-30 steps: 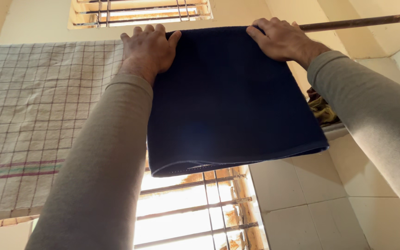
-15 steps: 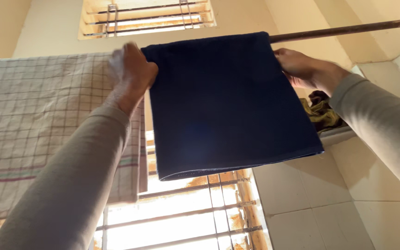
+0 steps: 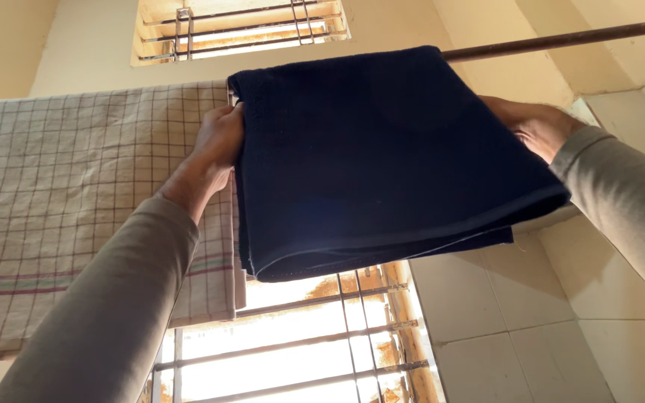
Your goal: The person folds a dark blue towel and hangs it on a metal rod near a window. They then fold a grey towel and hang it on the same rod next to the blue one. Finally, they adjust a checkered towel already hanging on the rod.
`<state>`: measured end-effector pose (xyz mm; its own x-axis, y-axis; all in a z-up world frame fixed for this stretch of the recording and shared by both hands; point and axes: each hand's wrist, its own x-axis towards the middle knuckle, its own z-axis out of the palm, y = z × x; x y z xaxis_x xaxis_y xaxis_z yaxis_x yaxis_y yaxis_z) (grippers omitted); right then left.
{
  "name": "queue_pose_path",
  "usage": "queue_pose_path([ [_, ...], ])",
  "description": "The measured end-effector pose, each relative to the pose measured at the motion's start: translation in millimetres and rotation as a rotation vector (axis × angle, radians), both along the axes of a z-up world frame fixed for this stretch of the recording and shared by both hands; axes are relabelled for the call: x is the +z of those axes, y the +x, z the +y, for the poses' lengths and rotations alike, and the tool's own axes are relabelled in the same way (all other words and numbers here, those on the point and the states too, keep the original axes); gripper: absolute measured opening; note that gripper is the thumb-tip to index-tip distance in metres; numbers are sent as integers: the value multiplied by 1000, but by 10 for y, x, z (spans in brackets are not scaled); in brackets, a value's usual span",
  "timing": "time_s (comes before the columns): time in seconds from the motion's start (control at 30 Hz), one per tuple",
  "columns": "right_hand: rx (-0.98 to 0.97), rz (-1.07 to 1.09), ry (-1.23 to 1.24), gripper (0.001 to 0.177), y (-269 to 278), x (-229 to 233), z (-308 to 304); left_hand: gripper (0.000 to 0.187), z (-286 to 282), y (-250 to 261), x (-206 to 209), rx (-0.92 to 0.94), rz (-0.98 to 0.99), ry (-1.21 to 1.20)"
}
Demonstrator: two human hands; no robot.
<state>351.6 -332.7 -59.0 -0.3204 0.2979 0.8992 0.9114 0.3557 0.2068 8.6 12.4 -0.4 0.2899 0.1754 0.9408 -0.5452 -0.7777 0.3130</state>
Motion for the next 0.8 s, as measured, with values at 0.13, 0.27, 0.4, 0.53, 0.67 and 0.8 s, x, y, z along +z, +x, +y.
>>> queue_pose_path([
  [0.13, 59, 723, 73, 54, 211, -145, -59, 50, 120, -1, -11, 9, -26, -14],
  [0.27, -32, 35, -14, 81, 197, -113, -89, 55, -56, -138, -88, 78, -1, -134],
  [0.4, -26, 473, 177, 82, -526, 280, 194, 56, -309, -177, -26, 192, -276, -20],
  [0.53, -208, 673, 84, 87, -1294, 151, 309, 58, -471, -150, 6, 470, -245, -70],
  [0.67, -403, 696, 72, 82, -1457, 149, 431, 46, -463, -167, 56, 532, -196, -67],
  [0.8, -247, 663, -66, 79, -1310, 197, 450, 33, -382, -140, 171, 549, -227, -108],
])
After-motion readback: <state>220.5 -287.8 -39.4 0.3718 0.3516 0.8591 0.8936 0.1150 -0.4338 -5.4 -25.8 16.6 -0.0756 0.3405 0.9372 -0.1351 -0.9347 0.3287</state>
